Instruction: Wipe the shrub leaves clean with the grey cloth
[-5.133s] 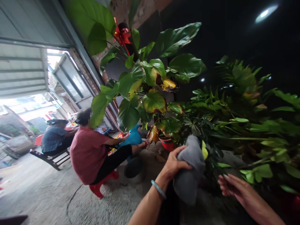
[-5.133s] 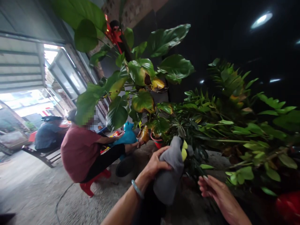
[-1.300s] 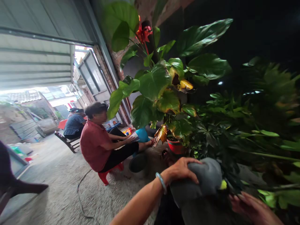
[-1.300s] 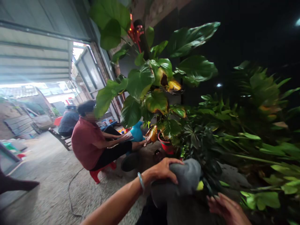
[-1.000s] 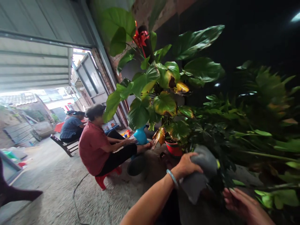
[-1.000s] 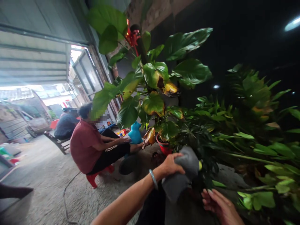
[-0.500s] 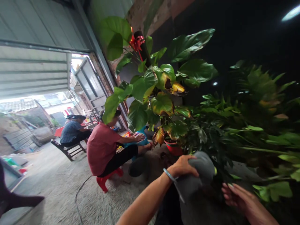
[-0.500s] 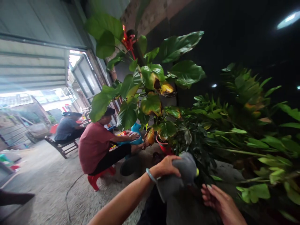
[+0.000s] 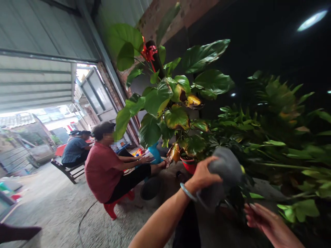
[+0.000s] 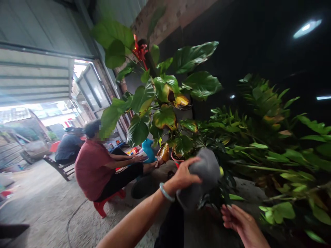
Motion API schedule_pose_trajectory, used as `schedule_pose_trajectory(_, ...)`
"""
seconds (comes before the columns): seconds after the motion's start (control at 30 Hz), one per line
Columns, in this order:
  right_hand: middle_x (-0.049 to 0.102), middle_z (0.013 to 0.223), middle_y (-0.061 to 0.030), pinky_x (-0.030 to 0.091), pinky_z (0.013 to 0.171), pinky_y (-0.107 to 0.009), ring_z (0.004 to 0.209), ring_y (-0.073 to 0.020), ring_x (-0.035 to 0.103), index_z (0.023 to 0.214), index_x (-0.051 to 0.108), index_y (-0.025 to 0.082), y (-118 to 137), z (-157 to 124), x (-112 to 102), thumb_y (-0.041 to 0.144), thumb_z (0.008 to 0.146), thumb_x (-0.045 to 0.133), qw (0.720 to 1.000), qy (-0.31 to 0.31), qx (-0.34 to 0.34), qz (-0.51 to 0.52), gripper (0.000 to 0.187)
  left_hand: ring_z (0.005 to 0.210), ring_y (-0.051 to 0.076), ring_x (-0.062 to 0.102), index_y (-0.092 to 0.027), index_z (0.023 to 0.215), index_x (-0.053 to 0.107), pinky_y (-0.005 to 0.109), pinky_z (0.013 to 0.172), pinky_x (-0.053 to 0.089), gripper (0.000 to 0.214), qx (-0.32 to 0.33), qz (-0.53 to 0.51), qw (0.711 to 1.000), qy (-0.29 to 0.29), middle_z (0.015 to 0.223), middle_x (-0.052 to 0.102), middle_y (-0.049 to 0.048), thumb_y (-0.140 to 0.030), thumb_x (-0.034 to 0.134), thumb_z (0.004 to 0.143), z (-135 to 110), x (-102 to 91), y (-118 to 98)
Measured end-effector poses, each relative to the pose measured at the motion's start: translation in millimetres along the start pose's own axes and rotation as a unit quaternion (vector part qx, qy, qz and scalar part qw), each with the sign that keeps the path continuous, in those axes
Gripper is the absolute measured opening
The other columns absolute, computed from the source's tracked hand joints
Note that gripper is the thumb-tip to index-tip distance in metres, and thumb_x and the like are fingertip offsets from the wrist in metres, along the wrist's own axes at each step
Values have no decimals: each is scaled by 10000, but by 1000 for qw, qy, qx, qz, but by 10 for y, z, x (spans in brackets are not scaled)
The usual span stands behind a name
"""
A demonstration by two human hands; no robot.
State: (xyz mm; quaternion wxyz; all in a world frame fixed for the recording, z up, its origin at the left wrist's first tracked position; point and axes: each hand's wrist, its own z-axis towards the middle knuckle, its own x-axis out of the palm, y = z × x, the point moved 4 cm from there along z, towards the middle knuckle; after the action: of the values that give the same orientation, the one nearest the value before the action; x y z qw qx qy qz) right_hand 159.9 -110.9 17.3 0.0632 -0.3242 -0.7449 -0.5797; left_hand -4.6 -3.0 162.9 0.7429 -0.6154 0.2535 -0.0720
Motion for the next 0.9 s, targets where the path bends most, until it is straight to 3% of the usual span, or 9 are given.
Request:
schedule_pose_trajectory(0.07,721,557,-41,568,503,-336,525,-246,669,526,724,250,-46,29,-60,481,428,877,1000,14,-23,-3,294,1082,291,616,-197,1132,733,378,993,466,685,-10,29,987,156,1107,704,31,-157,839,457,-209,128,76)
schedule_pose_trajectory(0.13,713,551,-40,572,513,-348,533,-258,672,531,720,254,-47,29,-95,486,450,861,999,28,-36,-7,284,1133,295,606,-224,1121,741,380,1048,427,652,13,31,978,207,1134,704,17,-208,857,480,-339,90,-35)
schedule_pose_trajectory(0.27,760,640,-86,578,519,-349,568,-255,681,556,757,236,43,-33,-71,431,357,901,1000,-5,4,0,314,1142,279,591,-219,1207,692,355,1026,445,749,87,-45,995,26,1176,685,19,-180,854,476,-55,-99,-458)
schedule_pose_trajectory(0.33,759,636,-90,567,506,-327,550,-232,669,567,769,224,69,-50,-31,426,332,918,1000,-9,15,14,344,1106,257,597,-212,1276,642,345,989,470,792,93,-72,990,-76,1180,677,23,-161,826,508,162,-76,-496)
schedule_pose_trajectory(0.4,760,643,-86,562,506,-318,545,-222,666,603,783,219,44,-29,-17,452,375,918,1000,4,7,24,353,1060,239,608,-208,1287,630,336,955,488,791,66,-64,992,-85,1151,683,22,-133,805,520,273,49,-369)
schedule_pose_trajectory(0.5,757,641,-70,565,518,-324,560,-228,676,633,786,224,-59,38,-70,479,475,890,999,24,-16,14,317,1014,248,622,-217,1177,706,347,918,503,741,-32,1,995,89,1045,703,7,-102,826,455,135,249,-40)
schedule_pose_trajectory(0.6,720,573,-51,555,513,-306,543,-213,656,583,758,216,-91,54,-125,498,511,868,998,39,-46,-13,311,1060,273,612,-241,1081,759,368,960,480,690,-70,41,969,234,1025,702,-11,-138,859,407,-170,190,34)
schedule_pose_trajectory(0.77,771,681,-85,585,564,-333,611,-238,691,589,771,219,-4,-8,-81,466,419,926,999,46,11,11,338,991,245,621,-243,1183,714,355,927,491,775,-8,-103,990,90,1010,698,-6,-155,847,425,-49,-90,-378)
schedule_pose_trajectory(0.9,765,659,-79,563,503,-305,558,-215,669,618,785,213,7,-9,-26,451,390,928,999,15,-1,29,359,938,213,614,-225,1252,664,343,892,503,815,-12,-130,991,-19,1007,693,3,-120,806,456,154,12,-217)
